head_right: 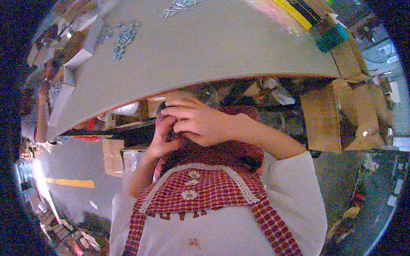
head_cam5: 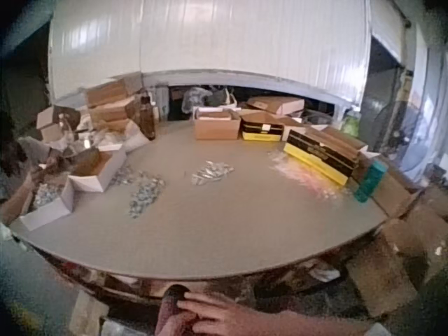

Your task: Manually sorting and packaging metal screws and nuts into small plastic bags.

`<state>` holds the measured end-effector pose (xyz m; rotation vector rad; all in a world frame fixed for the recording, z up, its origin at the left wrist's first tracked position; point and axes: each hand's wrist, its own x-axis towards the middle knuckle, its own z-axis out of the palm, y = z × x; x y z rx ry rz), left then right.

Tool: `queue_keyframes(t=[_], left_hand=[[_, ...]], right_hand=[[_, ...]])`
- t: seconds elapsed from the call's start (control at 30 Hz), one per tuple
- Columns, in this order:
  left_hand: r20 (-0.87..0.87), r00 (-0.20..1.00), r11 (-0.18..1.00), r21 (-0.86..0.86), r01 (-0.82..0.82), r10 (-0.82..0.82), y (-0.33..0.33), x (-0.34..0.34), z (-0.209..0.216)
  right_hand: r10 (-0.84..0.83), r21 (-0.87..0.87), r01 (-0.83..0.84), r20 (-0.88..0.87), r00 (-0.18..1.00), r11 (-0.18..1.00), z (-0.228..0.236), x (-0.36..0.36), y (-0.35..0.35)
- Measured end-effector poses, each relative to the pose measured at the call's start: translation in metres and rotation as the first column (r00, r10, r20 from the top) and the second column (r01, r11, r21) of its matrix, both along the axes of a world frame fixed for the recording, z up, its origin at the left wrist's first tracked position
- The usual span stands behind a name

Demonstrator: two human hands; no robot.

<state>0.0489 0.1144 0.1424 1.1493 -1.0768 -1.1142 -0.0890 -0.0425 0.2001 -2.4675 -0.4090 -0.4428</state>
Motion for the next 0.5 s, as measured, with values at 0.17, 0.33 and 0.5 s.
queue_keyframes(t=[0.17,0.33,0.5], left_hand=[[0.216,0.976,0.996,0.074,-0.056,0.039,0.0,0.007,0.047],[0.534,0.754,0.923,-0.24,-0.299,0.383,-0.014,0.0,0.075],[0.229,0.882,0.911,-0.125,-0.394,0.413,-0.038,-0.013,0.095]], right_hand=[[-0.168,0.19,0.165,-0.003,0.986,0.968,0.017,-0.002,0.0],[-0.446,0.209,0.458,-0.107,0.889,0.864,0.041,-0.021,-0.008],[-0.531,0.366,0.532,-0.114,0.84,0.763,0.048,-0.033,-0.012]])
